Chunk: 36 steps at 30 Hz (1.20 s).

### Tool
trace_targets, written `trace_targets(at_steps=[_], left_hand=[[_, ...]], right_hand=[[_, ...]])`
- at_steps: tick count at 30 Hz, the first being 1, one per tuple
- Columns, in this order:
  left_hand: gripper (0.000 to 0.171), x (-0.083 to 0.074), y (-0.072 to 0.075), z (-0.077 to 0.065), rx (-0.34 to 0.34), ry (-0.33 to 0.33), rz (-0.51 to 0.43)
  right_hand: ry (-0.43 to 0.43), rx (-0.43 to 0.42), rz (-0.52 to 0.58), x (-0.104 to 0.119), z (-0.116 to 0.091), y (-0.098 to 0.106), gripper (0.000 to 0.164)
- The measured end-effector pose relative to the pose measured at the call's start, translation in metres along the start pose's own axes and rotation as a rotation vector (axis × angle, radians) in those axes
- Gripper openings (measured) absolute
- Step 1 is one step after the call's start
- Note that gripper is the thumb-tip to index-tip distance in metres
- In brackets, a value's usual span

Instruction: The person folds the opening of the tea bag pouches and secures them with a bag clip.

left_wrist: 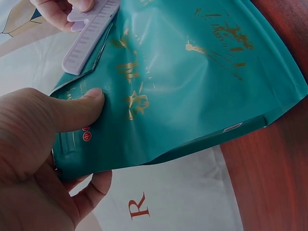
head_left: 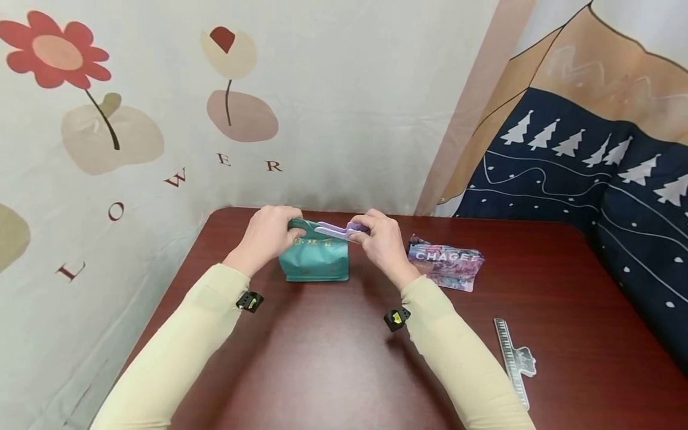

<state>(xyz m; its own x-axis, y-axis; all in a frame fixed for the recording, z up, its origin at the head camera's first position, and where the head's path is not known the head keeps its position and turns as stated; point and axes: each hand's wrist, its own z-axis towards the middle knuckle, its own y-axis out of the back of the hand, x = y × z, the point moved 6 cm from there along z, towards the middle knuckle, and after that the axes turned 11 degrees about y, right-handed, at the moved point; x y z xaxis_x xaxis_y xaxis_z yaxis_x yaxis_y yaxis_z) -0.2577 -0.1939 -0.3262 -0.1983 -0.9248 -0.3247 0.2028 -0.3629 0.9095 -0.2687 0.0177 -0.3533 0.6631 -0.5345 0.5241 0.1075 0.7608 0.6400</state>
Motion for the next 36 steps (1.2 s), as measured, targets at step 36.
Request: trace_targets(at_steps=[36], left_hand=[[0.017,-0.001,0.0,-0.002,-0.008,-0.017,0.004]], right_hand=[[-0.002,-0.037,0.071,0.012,0.009,-0.009,0.016]])
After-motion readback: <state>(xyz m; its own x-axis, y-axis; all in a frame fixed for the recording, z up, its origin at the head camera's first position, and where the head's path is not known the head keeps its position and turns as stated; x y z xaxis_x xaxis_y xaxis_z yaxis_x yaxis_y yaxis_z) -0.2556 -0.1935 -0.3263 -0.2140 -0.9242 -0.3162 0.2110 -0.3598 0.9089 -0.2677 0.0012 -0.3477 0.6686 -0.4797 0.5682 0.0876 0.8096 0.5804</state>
